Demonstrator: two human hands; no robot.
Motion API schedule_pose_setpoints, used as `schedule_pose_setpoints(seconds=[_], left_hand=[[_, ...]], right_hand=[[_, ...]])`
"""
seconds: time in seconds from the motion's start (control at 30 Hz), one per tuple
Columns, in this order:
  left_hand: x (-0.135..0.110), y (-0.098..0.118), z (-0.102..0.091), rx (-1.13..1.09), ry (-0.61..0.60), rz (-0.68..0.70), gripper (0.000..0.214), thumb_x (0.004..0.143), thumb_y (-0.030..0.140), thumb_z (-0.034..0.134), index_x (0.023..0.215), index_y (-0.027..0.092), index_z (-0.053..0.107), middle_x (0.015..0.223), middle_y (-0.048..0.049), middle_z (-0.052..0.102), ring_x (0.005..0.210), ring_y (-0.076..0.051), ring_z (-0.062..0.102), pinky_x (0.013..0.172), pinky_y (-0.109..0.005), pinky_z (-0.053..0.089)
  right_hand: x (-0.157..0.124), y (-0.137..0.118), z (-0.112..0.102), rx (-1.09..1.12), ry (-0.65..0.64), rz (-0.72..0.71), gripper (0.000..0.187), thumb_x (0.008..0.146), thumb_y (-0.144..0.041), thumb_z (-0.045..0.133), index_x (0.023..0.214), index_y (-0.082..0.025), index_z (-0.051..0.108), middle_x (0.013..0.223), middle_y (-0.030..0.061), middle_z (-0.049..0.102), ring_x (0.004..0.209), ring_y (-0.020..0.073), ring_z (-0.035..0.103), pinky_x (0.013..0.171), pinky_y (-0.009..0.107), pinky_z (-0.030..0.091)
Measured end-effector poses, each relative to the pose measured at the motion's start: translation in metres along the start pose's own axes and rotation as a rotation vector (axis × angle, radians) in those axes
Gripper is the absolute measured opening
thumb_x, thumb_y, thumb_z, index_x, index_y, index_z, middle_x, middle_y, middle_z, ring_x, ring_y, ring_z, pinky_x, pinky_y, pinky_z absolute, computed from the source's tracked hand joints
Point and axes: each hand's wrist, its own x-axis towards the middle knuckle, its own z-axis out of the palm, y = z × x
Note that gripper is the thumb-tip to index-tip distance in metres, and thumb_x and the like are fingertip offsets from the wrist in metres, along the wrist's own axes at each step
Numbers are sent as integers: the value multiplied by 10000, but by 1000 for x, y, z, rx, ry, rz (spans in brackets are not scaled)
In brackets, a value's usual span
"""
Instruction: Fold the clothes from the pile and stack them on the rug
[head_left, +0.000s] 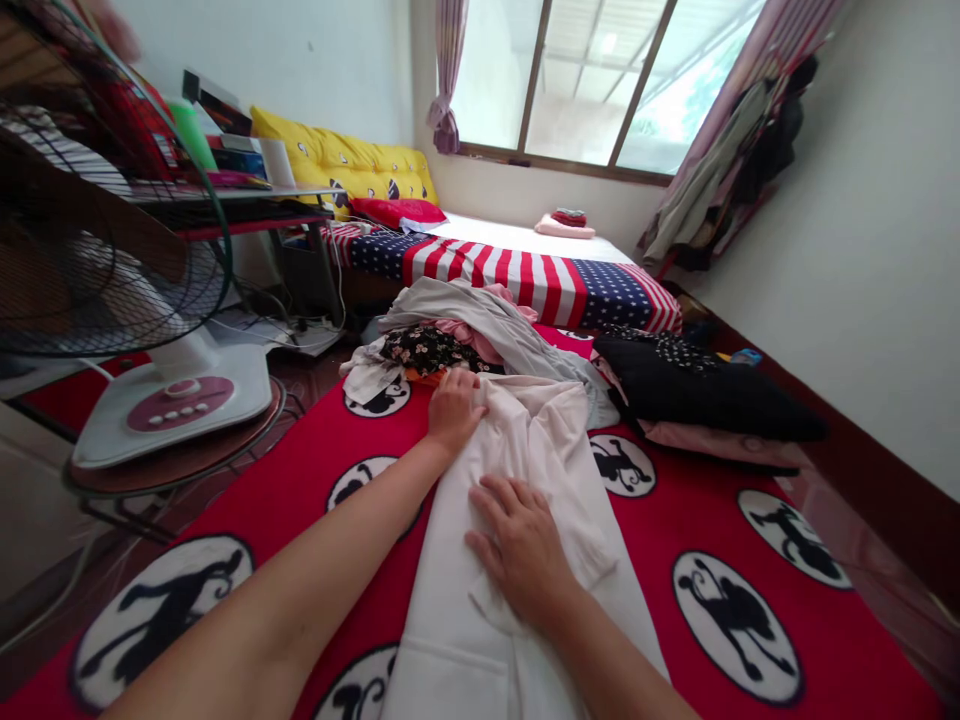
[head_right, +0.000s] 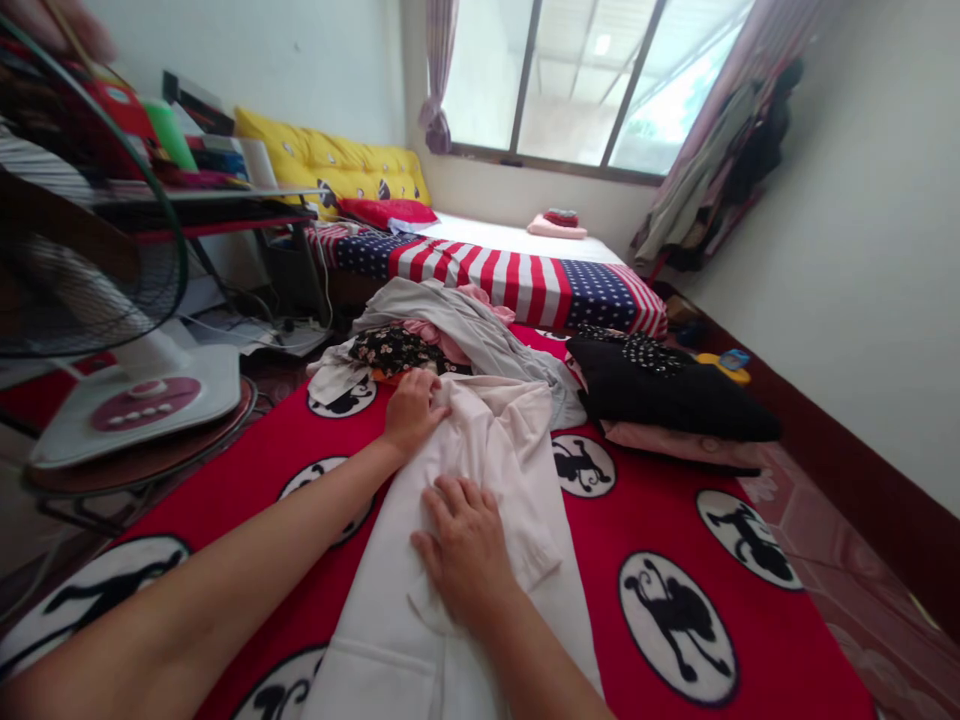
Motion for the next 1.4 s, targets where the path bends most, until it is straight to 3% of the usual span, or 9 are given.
schedule_pose_setpoints(seconds=[0.2,0.27,0.37,0.53,0.73,0.87,1.07,1.27,1.4], left_hand=[[-41,22,16,188,-161,301,341,916,147,393,1181,176,607,1326,-101,570,1274,-195,473,1099,-332,376],[-46,19,24,226,-223,296,421,912,165,404,1314,115,519,1416,-139,499,1344,-226,411,1128,-390,342],[-46,12,31,335,-313,227,505,917,245,437,1394,77,437,1504,-174,369,1405,-293,312,1142,-503,276],[-47,9,38,353,-281,194,487,890,282,508,1369,195,508,1539,-125,318,1430,-321,245,1166,-541,147],[-44,13,32,145,-294,121,497,851,209,549,1345,155,520,1535,-162,313,1436,-324,226,1168,-539,136],[-70,32,2,10,-344,187,532,876,227,529,1389,106,454,1560,-192,229,1434,-280,251,1148,-419,277],[-156,48,-63,-26,-734,397,415,914,140,415,1278,247,581,1367,-89,563,1301,-213,482,1148,-465,268],[-190,11,-150,218,-799,457,562,807,37,452,1302,277,569,1487,-79,420,1376,-275,375,1138,-520,273],[-191,9,-179,238,-834,532,598,869,78,446,1396,363,455,1499,-24,405,1380,-244,374,1156,-483,269]], right_hand=[[4,3,-5,60,66,-25,238,875,-312,586,1093,-233,636,1157,56,630,1056,238,529,916,400,384],[7,11,-11,70,150,-1,197,926,-293,497,1017,-230,661,1085,51,657,1026,205,556,928,377,388],[9,30,-17,-49,225,135,324,957,-325,425,1217,-234,597,1311,77,574,1247,230,461,1059,440,306],[6,56,-4,-253,-54,244,614,924,-483,450,1479,-256,319,1572,95,225,1436,335,180,1081,651,173],[5,53,-5,-263,-70,268,598,932,-470,448,1474,-247,329,1575,116,204,1440,332,175,1072,657,192],[-16,35,-20,-159,5,211,525,962,-374,419,1451,-189,372,1561,133,240,1445,275,193,1117,581,211],[-91,8,-40,79,-94,-80,385,918,-195,465,1292,-201,557,1390,102,530,1311,210,461,1103,475,344],[-165,60,-75,-65,153,-85,447,905,-108,417,1290,-277,571,1347,71,570,1253,206,513,1053,441,436],[-180,81,-79,-101,82,-88,505,902,-119,440,1375,-286,497,1420,71,499,1318,219,448,1072,436,426]])
